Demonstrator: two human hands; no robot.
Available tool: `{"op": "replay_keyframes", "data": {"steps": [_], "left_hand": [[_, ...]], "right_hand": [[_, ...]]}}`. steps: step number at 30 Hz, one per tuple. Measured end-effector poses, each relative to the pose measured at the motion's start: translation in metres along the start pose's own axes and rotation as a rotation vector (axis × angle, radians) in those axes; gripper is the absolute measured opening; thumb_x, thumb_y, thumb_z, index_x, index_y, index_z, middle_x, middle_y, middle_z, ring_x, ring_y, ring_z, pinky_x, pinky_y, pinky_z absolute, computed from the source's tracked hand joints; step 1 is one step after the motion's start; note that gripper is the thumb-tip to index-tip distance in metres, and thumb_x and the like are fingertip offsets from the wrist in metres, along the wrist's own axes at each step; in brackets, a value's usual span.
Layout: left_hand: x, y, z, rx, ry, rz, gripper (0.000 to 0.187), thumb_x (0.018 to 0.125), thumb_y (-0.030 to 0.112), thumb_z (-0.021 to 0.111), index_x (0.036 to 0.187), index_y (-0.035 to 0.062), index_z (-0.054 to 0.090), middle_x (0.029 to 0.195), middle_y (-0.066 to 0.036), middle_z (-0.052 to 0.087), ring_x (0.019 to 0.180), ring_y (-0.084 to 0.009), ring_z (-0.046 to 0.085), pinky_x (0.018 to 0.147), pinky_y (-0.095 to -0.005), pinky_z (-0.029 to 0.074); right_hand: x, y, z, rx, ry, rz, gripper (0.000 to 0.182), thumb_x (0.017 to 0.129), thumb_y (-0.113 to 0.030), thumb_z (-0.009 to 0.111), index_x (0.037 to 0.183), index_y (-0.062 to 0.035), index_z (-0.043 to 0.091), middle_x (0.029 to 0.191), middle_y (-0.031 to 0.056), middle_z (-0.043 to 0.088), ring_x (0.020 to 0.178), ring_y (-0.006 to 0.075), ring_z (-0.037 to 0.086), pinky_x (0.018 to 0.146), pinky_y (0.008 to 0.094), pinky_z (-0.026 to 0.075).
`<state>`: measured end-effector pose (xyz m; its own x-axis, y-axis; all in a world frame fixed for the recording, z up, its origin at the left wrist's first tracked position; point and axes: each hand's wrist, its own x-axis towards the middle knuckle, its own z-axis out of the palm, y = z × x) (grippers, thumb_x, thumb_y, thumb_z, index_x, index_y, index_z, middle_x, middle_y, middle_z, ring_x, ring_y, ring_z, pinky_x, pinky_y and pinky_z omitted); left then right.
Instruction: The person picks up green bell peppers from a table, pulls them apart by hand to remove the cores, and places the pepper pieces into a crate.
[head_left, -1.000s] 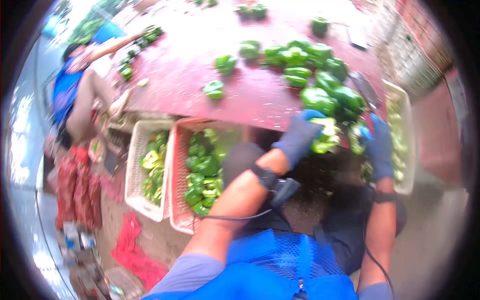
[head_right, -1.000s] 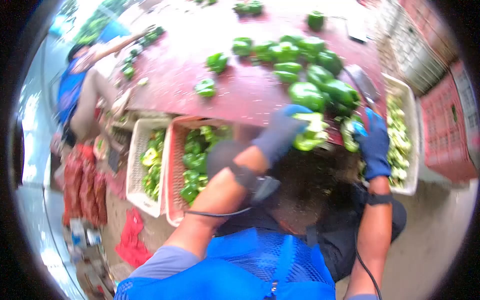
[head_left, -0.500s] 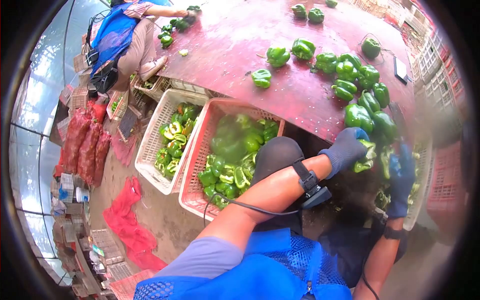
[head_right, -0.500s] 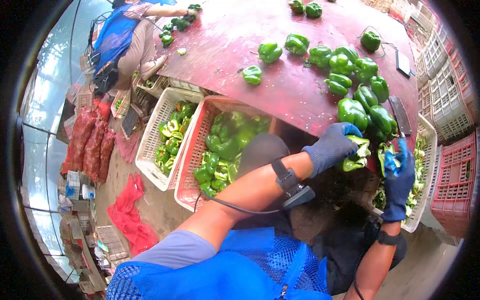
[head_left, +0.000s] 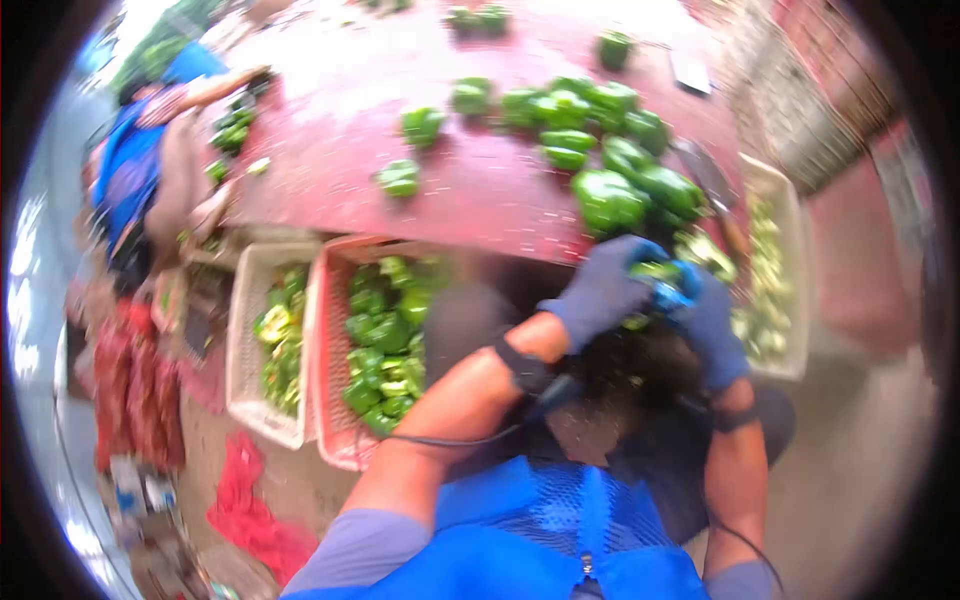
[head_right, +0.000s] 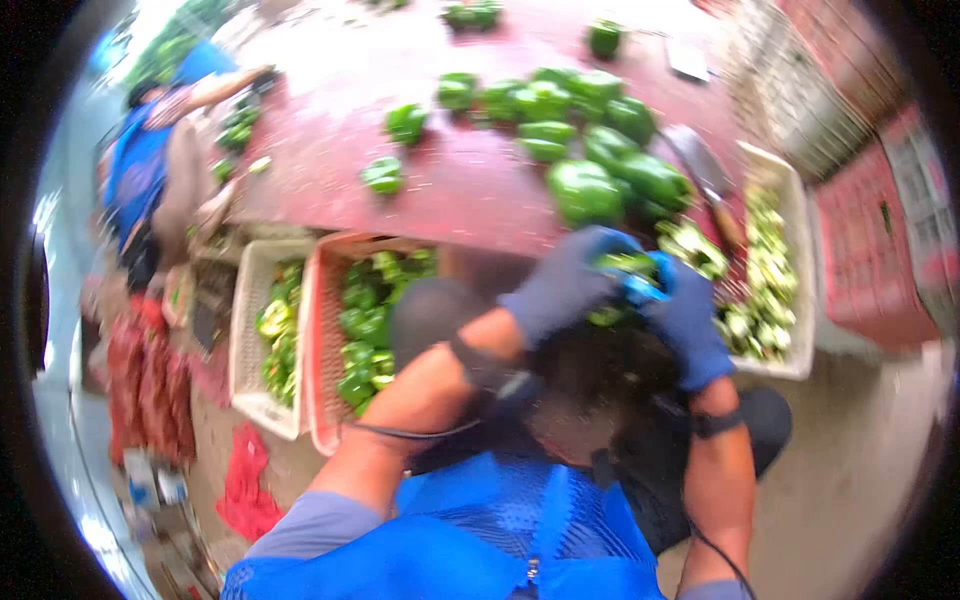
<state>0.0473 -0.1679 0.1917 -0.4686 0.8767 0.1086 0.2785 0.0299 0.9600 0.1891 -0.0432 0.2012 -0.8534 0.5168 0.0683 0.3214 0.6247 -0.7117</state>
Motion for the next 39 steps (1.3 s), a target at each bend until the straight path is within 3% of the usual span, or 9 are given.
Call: {"op": "replay_keyframes", "data": {"steps": [11, 19, 22, 27, 31, 35, 36, 37, 39], "left_hand": [[-0.003, -0.006, 0.011, 0.267, 0.157, 0.166, 0.031, 0.082, 0.015, 0.069, 0.111, 0.003, 0.065, 0.103, -0.014, 0.069, 0.095, -0.0209, 0.068, 0.084, -0.0332, 0.052], [-0.005, -0.006, 0.019, 0.26, 0.077, -0.025, 0.029, 0.086, 0.021, 0.067, 0.11, 0.0034, 0.066, 0.093, -0.015, 0.07, 0.083, -0.0183, 0.068, 0.075, -0.0319, 0.053], [-0.005, -0.013, 0.017, 0.233, 0.039, -0.13, 0.029, 0.087, 0.022, 0.067, 0.108, 0.0014, 0.067, 0.091, -0.013, 0.071, 0.082, -0.015, 0.067, 0.075, -0.031, 0.053], [0.002, -0.024, 0.011, 0.025, -0.052, -0.273, 0.026, 0.088, 0.013, 0.064, 0.109, -0.0026, 0.065, 0.095, -0.005, 0.068, 0.083, -0.0103, 0.062, 0.075, -0.026, 0.051], [0.001, 0.004, 0.007, -0.312, -0.002, -0.428, 0.025, 0.089, 0.011, 0.064, 0.11, -0.0028, 0.064, 0.098, -0.006, 0.068, 0.085, -0.0115, 0.063, 0.078, -0.0258, 0.051], [0.002, -0.002, 0.004, -0.45, 0.046, -0.454, 0.027, 0.089, 0.011, 0.066, 0.113, -0.003, 0.063, 0.102, -0.008, 0.068, 0.089, -0.0147, 0.065, 0.081, -0.0266, 0.052], [0.002, -0.004, 0.005, -0.465, 0.078, -0.444, 0.027, 0.088, 0.011, 0.066, 0.111, -0.0026, 0.063, 0.099, -0.007, 0.068, 0.083, -0.0131, 0.064, 0.075, -0.0259, 0.053], [0.002, -0.006, 0.007, -0.48, 0.111, -0.434, 0.027, 0.087, 0.012, 0.066, 0.11, -0.0022, 0.063, 0.095, -0.007, 0.067, 0.078, -0.0115, 0.063, 0.068, -0.0251, 0.054], [0.003, -0.011, 0.007, -0.429, 0.107, -0.416, 0.028, 0.087, 0.013, 0.067, 0.11, -0.0012, 0.063, 0.095, -0.006, 0.067, 0.076, -0.0112, 0.063, 0.065, -0.0251, 0.053]], "right_hand": [[-0.011, 0.0, 0.005, -0.113, -0.035, 0.203, 0.031, 0.08, -0.038, 0.073, 0.09, -0.0097, 0.068, 0.083, 0.0159, 0.066, 0.077, 0.0359, 0.064, 0.07, 0.0444, 0.051], [-0.017, 0.003, 0.014, -0.45, 0.141, -0.015, 0.016, 0.082, -0.029, 0.067, 0.085, -0.0137, 0.064, 0.081, 0.0121, 0.059, 0.073, 0.034, 0.063, 0.061, 0.0444, 0.049], [-0.019, 0.001, 0.017, -0.618, 0.223, -0.22, 0.009, 0.078, -0.022, 0.065, 0.076, -0.013, 0.067, 0.072, 0.0096, 0.06, 0.059, 0.0271, 0.064, 0.049, 0.0403, 0.05], [-0.023, 0.009, 0.013, -0.581, 0.238, -0.198, 0.012, 0.079, -0.024, 0.065, 0.076, -0.0119, 0.066, 0.075, 0.0098, 0.062, 0.061, 0.0277, 0.064, 0.053, 0.0407, 0.051], [-0.024, 0.01, -0.012, -0.332, 0.319, -0.159, 0.019, 0.085, -0.03, 0.068, 0.086, -0.0114, 0.068, 0.082, 0.0108, 0.066, 0.065, 0.0267, 0.063, 0.062, 0.04, 0.052], [-0.017, 0.045, -0.041, 0.872, 0.561, 0.28, 0.025, 0.089, -0.034, 0.068, 0.097, -0.0107, 0.071, 0.076, 0.0128, 0.066, 0.058, 0.0238, 0.057, 0.06, 0.037, 0.05], [-0.01, 0.06, -0.053, 0.941, 0.588, 0.393, 0.033, 0.087, -0.038, 0.068, 0.098, -0.0066, 0.069, 0.073, 0.0136, 0.064, 0.057, 0.0272, 0.057, 0.061, 0.0393, 0.05], [-0.007, 0.07, -0.055, 0.938, 0.596, 0.397, 0.033, 0.087, -0.038, 0.068, 0.098, -0.0066, 0.069, 0.073, 0.0136, 0.064, 0.057, 0.0272, 0.057, 0.061, 0.0393, 0.05], [-0.002, 0.069, -0.06, 0.101, 0.541, 0.422, 0.048, 0.084, -0.045, 0.069, 0.104, -0.0023, 0.067, 0.083, 0.0176, 0.067, 0.066, 0.032, 0.063, 0.067, 0.043, 0.052]]}}
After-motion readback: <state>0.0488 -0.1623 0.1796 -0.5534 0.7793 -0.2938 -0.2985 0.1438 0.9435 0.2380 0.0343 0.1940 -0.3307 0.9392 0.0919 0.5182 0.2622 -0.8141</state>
